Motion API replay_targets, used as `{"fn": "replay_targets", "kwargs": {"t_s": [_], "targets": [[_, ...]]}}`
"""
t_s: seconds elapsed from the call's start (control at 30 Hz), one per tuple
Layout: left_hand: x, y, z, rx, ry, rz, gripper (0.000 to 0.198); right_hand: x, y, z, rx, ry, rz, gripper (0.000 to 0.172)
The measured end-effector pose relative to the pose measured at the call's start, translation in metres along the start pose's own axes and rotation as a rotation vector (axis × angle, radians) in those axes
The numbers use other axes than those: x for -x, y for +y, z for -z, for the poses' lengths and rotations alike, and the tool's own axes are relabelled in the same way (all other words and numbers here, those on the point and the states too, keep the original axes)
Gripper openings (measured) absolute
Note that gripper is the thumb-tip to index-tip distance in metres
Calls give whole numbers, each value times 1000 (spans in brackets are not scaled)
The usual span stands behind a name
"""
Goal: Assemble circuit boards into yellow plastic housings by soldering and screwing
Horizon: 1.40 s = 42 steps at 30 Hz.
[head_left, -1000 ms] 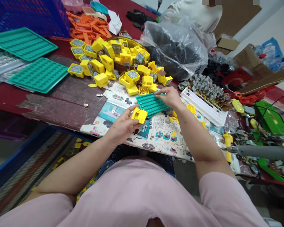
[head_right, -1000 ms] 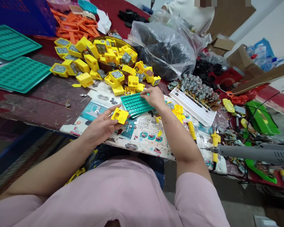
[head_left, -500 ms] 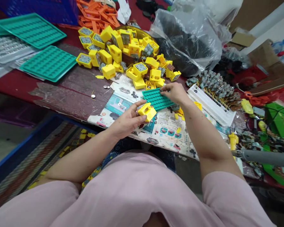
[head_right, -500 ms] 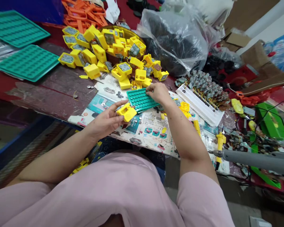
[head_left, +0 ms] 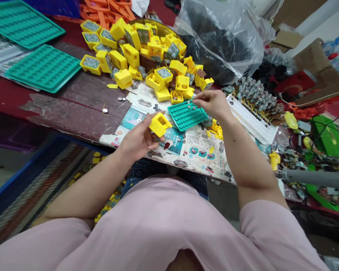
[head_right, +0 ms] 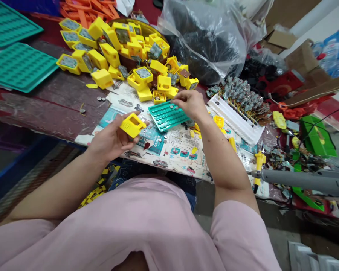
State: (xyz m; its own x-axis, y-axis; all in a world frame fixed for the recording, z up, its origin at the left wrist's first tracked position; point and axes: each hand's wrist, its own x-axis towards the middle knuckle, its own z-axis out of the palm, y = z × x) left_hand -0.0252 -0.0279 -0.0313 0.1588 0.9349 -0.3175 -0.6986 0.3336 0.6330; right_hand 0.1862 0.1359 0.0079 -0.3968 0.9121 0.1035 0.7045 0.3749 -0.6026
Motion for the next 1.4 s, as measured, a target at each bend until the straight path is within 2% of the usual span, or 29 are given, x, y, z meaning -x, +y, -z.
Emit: {"fn": "replay_targets", "kwargs": {"t_s": [0.13,0.23,0.33,0.4,0.53,0.6,0.8,0.9,0.97,1.03,1.1,1.17,1.23,1.4], "targets": [[4,2,0,-77,-66,39,55,37,-3,-7,-317,-45,-81,15],[6,0,-1,-100,-150,83,61,63,-3,-13,-451,-58,-120,19],[5,-5,-2,-113,-179,92,56,83,-10,-16,-541,-71,-127,24],[4,-9,-3,-126,-178,110,52,94,-20,-17,-539,-54,-69,22],[3,-16,-7,-188,-187,120,60,112,-42,-21,-300,136,282,4],[4,-18,-9,-228,-195,108,61,116,-46,-25,-130,204,431,6],[6,-21,-5,-329,-220,81,68,121,-45,-33,322,317,713,14],[5,-25,0,-382,-218,59,71,126,-47,-31,422,246,770,17],[6,-26,3,-409,-204,43,67,125,-47,-26,367,126,750,21],[7,-25,4,-408,-181,11,64,116,-43,-20,204,38,633,23],[9,-21,4,-395,-154,-26,63,96,-33,-15,88,76,429,22],[9,-17,4,-382,-129,-52,63,70,-20,-14,157,203,235,19],[9,-14,4,-368,-115,-57,60,45,-8,-18,295,220,122,16],[7,-11,5,-363,-94,-46,53,11,7,-35,474,176,55,19]]}}
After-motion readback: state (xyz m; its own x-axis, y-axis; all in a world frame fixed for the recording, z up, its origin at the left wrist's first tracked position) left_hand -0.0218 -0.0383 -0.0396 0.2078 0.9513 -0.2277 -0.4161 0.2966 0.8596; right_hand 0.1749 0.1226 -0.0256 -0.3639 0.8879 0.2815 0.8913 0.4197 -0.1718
